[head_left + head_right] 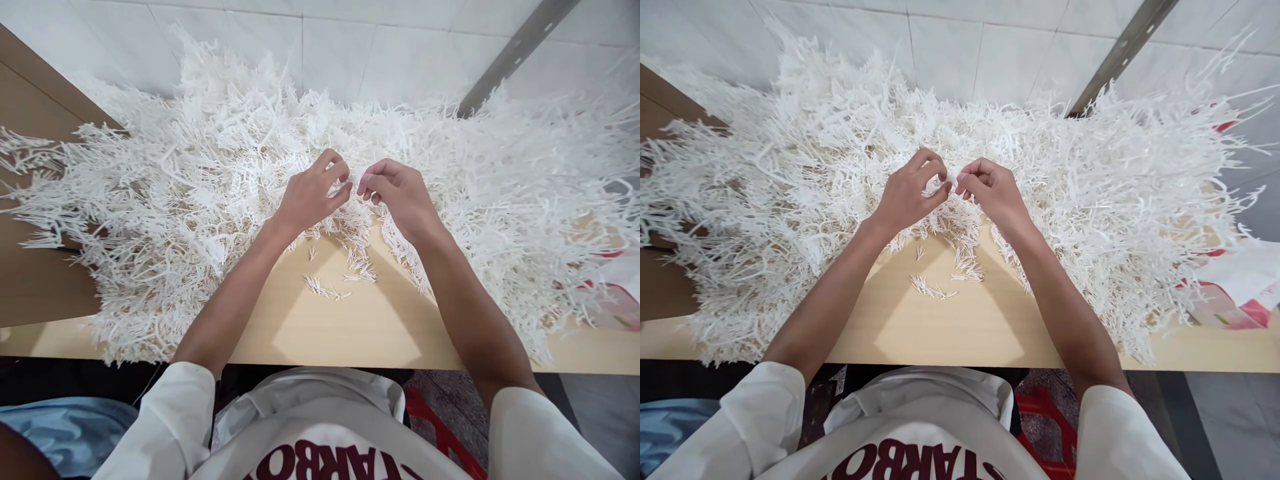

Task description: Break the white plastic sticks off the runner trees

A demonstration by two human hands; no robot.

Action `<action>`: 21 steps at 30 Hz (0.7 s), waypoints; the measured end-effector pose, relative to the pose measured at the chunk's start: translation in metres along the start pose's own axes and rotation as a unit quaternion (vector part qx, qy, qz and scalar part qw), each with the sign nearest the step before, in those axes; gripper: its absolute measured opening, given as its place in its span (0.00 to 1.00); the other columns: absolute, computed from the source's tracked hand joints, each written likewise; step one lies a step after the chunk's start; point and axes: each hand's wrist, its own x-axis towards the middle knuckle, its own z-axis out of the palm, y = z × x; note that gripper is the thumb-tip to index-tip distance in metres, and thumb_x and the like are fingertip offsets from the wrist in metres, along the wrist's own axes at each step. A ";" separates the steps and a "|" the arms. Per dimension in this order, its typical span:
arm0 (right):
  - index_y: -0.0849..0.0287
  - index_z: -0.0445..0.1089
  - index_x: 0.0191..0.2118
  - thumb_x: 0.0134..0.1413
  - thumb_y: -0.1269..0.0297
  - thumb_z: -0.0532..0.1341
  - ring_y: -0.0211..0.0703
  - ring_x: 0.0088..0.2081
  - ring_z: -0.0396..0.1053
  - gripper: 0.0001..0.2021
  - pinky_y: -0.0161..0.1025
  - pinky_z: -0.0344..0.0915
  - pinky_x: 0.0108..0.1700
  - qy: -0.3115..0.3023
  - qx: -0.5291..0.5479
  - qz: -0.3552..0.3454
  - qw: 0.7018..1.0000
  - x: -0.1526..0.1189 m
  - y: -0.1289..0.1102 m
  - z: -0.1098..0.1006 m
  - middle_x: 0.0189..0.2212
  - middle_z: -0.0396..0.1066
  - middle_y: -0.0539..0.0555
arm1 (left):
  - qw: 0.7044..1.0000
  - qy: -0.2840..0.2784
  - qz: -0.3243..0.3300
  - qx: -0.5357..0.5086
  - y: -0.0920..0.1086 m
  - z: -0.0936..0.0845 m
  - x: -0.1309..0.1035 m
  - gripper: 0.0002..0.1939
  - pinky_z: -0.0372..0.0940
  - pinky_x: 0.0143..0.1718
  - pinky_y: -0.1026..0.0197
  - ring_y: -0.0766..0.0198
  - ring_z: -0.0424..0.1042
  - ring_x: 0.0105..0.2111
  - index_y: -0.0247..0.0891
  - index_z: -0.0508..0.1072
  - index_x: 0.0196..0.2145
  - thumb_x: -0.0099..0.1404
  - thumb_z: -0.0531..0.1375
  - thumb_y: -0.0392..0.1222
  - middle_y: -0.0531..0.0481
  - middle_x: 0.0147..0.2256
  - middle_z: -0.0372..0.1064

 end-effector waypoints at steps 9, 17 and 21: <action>0.52 0.73 0.44 0.63 0.47 0.55 0.43 0.38 0.72 0.17 0.42 0.67 0.41 -0.040 -0.157 -0.110 0.981 -0.002 -0.002 -0.010 0.37 0.76 0.53 | 0.998 -0.050 0.031 0.001 -0.002 -0.003 0.001 0.11 0.56 0.29 0.63 0.66 0.69 0.34 0.41 0.73 0.41 0.71 0.51 0.44 0.49 0.41 0.73; 0.55 0.67 0.27 0.60 0.66 0.53 0.43 0.30 0.63 0.11 0.41 0.54 0.35 -0.052 -0.365 -0.169 0.914 -0.008 -0.006 -0.009 0.24 0.68 0.52 | 0.995 -0.085 0.021 0.047 0.011 0.004 0.000 0.10 0.47 0.25 0.61 0.66 0.68 0.29 0.40 0.72 0.32 0.69 0.53 0.41 0.51 0.33 0.73; 0.56 0.61 0.23 0.57 0.70 0.53 0.40 0.26 0.57 0.12 0.42 0.51 0.34 -0.077 -0.403 -0.159 0.898 -0.017 -0.025 -0.007 0.19 0.61 0.51 | 0.996 -0.080 0.011 0.024 0.009 0.002 0.001 0.11 0.52 0.27 0.61 0.66 0.67 0.29 0.39 0.71 0.31 0.69 0.52 0.40 0.51 0.31 0.72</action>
